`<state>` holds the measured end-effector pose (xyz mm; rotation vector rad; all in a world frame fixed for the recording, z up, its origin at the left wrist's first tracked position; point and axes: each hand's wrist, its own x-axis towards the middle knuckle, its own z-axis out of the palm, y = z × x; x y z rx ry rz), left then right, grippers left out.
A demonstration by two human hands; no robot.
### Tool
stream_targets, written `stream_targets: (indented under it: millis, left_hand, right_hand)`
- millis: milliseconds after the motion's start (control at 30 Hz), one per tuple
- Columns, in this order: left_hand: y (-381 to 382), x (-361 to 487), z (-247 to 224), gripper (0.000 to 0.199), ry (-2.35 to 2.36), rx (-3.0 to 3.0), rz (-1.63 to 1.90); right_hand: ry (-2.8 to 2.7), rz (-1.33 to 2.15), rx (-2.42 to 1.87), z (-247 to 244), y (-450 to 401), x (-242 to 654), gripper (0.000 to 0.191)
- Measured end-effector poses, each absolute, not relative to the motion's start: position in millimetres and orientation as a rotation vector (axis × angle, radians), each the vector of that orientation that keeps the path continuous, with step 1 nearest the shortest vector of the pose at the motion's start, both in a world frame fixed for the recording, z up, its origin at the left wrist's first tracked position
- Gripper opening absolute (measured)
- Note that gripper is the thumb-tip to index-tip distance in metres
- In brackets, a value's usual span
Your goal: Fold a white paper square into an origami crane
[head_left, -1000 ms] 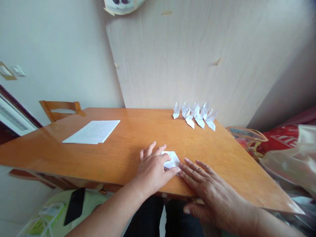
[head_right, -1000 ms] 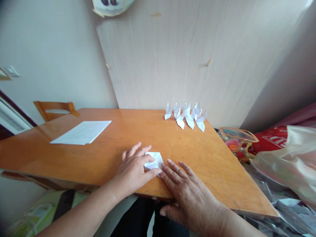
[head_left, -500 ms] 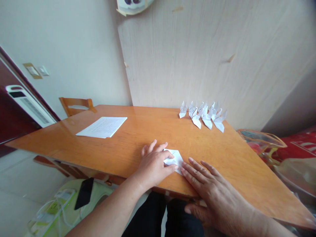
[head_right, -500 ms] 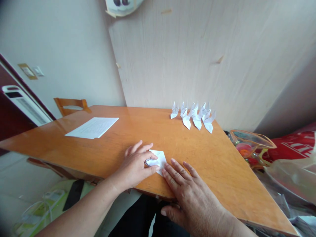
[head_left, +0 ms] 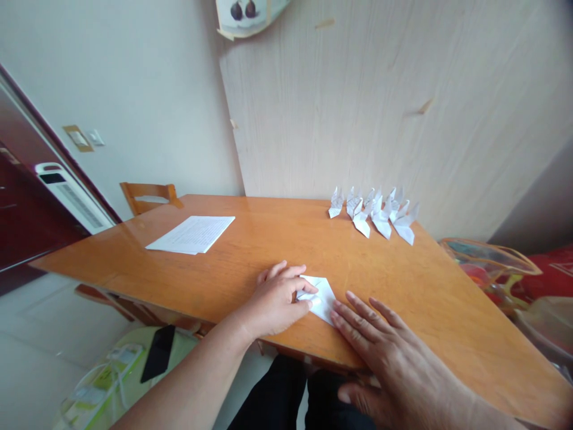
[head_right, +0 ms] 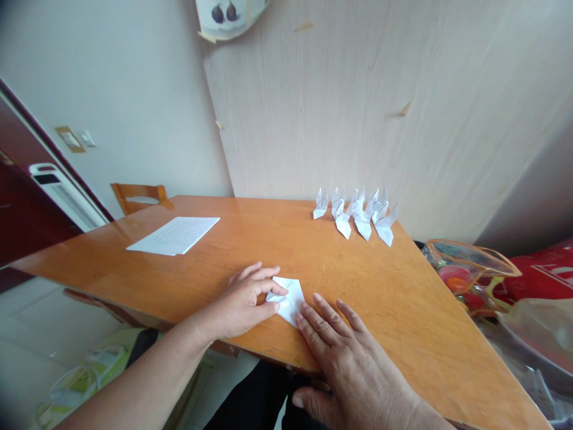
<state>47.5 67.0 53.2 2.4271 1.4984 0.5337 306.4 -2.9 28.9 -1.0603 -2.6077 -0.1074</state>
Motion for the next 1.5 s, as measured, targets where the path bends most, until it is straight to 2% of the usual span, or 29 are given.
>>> stream_targets:
  millis: [333, 800, 1033, 1200, 1367, 1500]
  left_hand:
    - [70.9, 41.1, 55.5, 0.038, 1.497, 2.441, 0.461]
    - [75.0, 36.4, 50.6, 0.042, 1.48, 2.442, 0.45]
    - [72.7, 36.2, 49.0, 0.05, 1.49, 2.365, 0.626]
    - [65.1, 36.3, 47.4, 0.04, 1.376, 2.41, 0.898]
    - [58.5, 42.2, 48.9, 0.027, 1.373, 2.541, 0.826]
    - [56.8, 47.3, 49.5, 0.026, 1.451, 2.58, 0.784]
  right_hand:
    - [-2.595, -0.185, -1.037, 28.9, -2.6, 305.2, 0.085]
    - [-2.617, -0.137, -1.056, 33.5, -4.0, 305.7, 0.086]
    - [-2.623, -0.164, -1.032, 32.7, -2.9, 304.7, 0.088]
    - [-2.614, -0.152, -1.038, 30.7, -1.6, 304.9, 0.089]
    - [-2.608, -0.143, -1.043, 30.0, -2.0, 305.9, 0.09]
    - [-2.619, -0.177, -1.046, 27.8, -1.6, 307.6, 0.088]
